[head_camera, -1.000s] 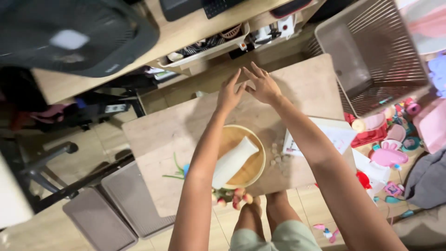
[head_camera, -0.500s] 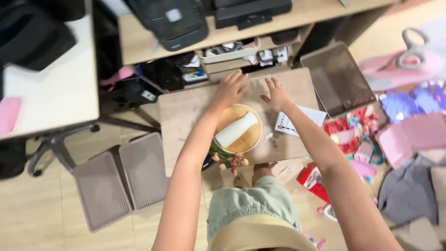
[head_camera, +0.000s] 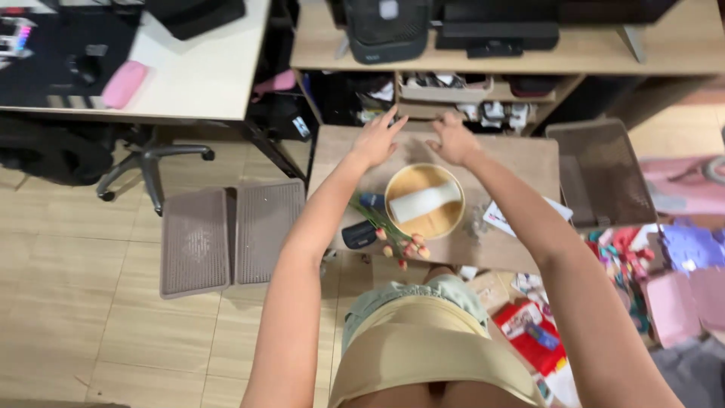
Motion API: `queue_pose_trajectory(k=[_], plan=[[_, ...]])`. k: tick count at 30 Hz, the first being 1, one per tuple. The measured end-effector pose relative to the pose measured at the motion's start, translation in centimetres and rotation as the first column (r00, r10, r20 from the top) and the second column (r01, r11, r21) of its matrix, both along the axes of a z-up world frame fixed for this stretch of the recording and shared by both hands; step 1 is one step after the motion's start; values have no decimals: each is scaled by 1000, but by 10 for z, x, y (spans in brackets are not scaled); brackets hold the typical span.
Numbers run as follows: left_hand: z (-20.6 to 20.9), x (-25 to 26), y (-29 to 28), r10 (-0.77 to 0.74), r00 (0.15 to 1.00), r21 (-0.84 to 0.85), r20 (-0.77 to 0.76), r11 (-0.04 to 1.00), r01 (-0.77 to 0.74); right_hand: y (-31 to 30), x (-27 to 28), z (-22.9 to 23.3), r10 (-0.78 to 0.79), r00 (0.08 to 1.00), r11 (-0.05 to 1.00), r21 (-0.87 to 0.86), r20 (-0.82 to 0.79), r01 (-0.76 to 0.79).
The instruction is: Tidying a workspace and arranging flowers in a vase.
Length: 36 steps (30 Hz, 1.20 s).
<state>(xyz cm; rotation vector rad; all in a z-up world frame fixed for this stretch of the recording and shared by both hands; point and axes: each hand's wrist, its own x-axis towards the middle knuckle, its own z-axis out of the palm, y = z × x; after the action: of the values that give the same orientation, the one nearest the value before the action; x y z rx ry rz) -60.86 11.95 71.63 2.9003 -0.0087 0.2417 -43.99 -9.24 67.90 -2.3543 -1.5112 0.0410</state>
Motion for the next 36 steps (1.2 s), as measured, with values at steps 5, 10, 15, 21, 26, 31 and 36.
queue_pose_trajectory(k=[5, 10, 15, 21, 26, 31, 36], plan=[[-6, -27, 39, 93, 996, -20, -15, 995, -93, 46, -45, 42, 100, 995, 995, -1, 23, -100], [12, -43, 50, 163, 986, -21, 22, 986, -163, 63, -50, 62, 158, 982, 987, 17, 99, -161], [6, -51, 57, 156, 986, -37, 62, 987, -154, 54, -42, 74, 36, 992, 999, 12, 123, -38], [4, -45, 37, 137, 989, -108, 53, 986, -131, 11, -54, 85, -103, 991, 989, -98, 91, 112], [-23, -27, -1, 2, 998, -204, 62, 979, 11, -46, -43, 52, -160, 982, 985, -44, 103, 165], [-52, -10, -54, -120, 992, -343, 37, 931, 125, -129, -53, 61, -354, 935, 919, -184, 0, 348], [-36, 33, -112, -184, 982, -361, 34, 914, 184, -211, -49, 53, -485, 864, 851, -157, 131, 501]])
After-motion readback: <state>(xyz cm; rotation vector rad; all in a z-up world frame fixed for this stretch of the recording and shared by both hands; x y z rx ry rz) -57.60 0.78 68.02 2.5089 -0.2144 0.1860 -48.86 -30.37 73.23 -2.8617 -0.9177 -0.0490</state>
